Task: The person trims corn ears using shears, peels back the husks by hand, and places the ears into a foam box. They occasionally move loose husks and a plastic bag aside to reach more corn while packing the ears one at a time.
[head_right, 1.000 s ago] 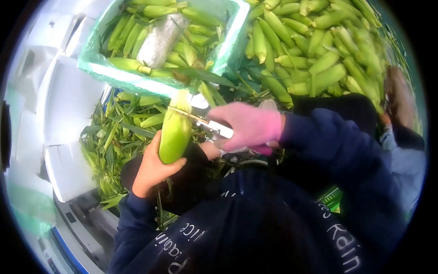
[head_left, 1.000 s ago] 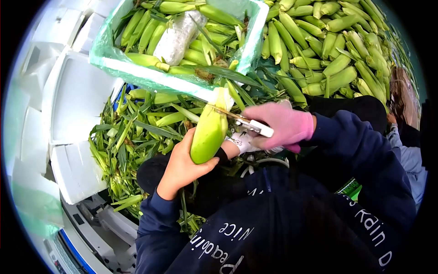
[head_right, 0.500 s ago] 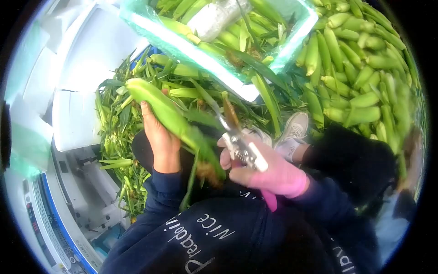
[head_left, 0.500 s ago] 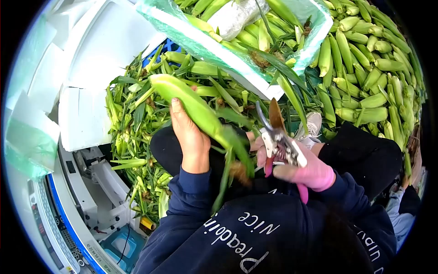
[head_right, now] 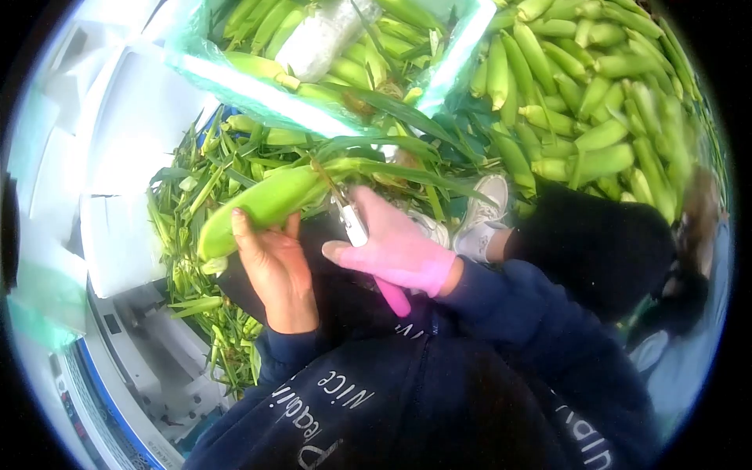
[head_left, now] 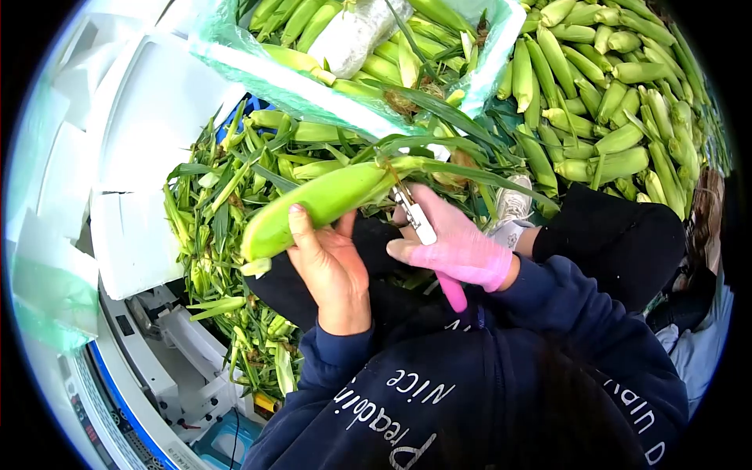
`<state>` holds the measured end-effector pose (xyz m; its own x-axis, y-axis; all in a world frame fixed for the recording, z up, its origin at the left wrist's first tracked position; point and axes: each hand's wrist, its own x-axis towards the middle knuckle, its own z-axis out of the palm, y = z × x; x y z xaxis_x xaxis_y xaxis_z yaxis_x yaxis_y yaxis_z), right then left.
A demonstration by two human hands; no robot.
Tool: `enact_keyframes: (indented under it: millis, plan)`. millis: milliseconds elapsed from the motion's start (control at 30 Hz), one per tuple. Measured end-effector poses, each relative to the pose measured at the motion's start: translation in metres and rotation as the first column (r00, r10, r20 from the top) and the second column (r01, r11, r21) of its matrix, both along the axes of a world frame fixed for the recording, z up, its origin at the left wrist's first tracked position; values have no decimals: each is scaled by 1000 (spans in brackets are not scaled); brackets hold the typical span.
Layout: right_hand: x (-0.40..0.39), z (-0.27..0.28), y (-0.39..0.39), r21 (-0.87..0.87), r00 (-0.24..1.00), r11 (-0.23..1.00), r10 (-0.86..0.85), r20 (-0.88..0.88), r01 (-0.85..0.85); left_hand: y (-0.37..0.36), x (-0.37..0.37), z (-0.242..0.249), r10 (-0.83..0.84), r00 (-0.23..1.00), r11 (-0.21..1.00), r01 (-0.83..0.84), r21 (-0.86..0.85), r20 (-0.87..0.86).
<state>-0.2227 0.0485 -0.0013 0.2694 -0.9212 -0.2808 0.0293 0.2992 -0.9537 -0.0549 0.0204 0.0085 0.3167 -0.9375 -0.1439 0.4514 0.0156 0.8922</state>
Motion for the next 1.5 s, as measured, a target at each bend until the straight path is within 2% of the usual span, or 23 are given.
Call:
enact_keyframes:
  millis: [33, 133, 200, 267, 333, 400, 433, 467, 500, 600, 667, 733, 767, 867, 900, 933, 1033, 1100, 1233, 1333, 1400, 1467, 1500]
  plan:
    - [3, -15, -1, -123, 993, 991, -66, -96, 54, 4, -1, -6, 4, 998, 999, -1, 42, -69]
    - [-6, -14, -3, -291, 896, 951, -37, -443, -105, 7, 12, -15, 30, 966, 985, 15, 173, -256]
    - [-10, -15, -1, -161, 984, 983, 55, -172, -84, 5, 24, -22, 32, 918, 972, 63, 227, -394]
    - [-15, -1, 4, 218, 959, 966, 75, 272, -137, 1, 34, -28, 42, 822, 958, 127, 255, -568]
    - [-23, 16, 6, 339, 934, 924, 49, 355, -177, 0, 42, -36, 3, 740, 963, 180, 203, -672]
    - [-27, 6, 12, 260, 936, 921, 215, 280, -290, -2, 47, -41, -61, 689, 966, 224, 131, -722]
    - [-26, -6, 19, 108, 944, 941, 311, 108, -322, -3, 50, -43, -82, 607, 963, 252, 93, -791]
    - [-25, -13, 27, -37, 926, 927, 368, -79, -372, -3, 51, -45, -96, 595, 964, 254, 74, -798]
    - [-24, -11, 33, -89, 945, 943, 314, -87, -321, -4, 51, -45, -110, 581, 965, 258, 54, -807]
    - [-17, -9, 32, 29, 961, 961, 276, 4, -276, 0, 37, -37, -102, 572, 959, 275, 73, -814]
    - [-14, -7, 25, -31, 982, 984, 176, 62, -175, 7, 29, -35, -140, 580, 930, 356, 95, -802]
    - [-15, -5, 12, -187, 980, 964, 172, -96, -188, 14, 28, -36, -236, 576, 864, 493, 103, -782]
    - [-19, 2, 9, -100, 953, 962, 230, -200, -253, 15, 29, -35, -251, 460, 852, 523, 31, -852]
    - [-22, 6, 12, 107, 984, 978, 178, 26, -180, 14, 32, -36, -102, 561, 918, 372, 140, -821]
    - [-21, 13, 13, 277, 971, 953, 61, 231, -126, 11, 35, -38, -110, 577, 929, 348, 122, -809]
    - [-30, 13, 14, 347, 888, 912, 38, 457, -218, 11, 38, -39, -107, 584, 933, 338, 121, -805]
    - [-12, -1, 25, 382, 758, 924, -270, 593, 30, 10, 39, -41, -145, 569, 927, 363, 89, -810]
    - [-11, 0, 26, 319, 771, 944, -266, 579, 86, 11, 32, -38, -148, 588, 923, 371, 102, -796]
    - [-20, 19, 14, 348, 866, 937, -187, 463, 16, 18, 18, -40, -260, 709, 895, 432, 112, -655]
    - [-20, 20, 16, 280, 936, 959, -134, 326, 40, 23, 11, -46, -207, 709, 882, 434, 186, -674]
    - [-19, 24, 17, 269, 955, 959, -161, 249, 92, 26, 9, -57, -225, 619, 860, 489, 146, -753]
    - [-20, 23, 18, 263, 961, 959, -165, 223, 104, 27, 6, -58, -128, 500, 856, 492, 159, -856]
    - [-22, 22, 18, 255, 963, 960, -170, 210, 114, 27, 5, -60, -121, 565, 850, 484, 209, -816]
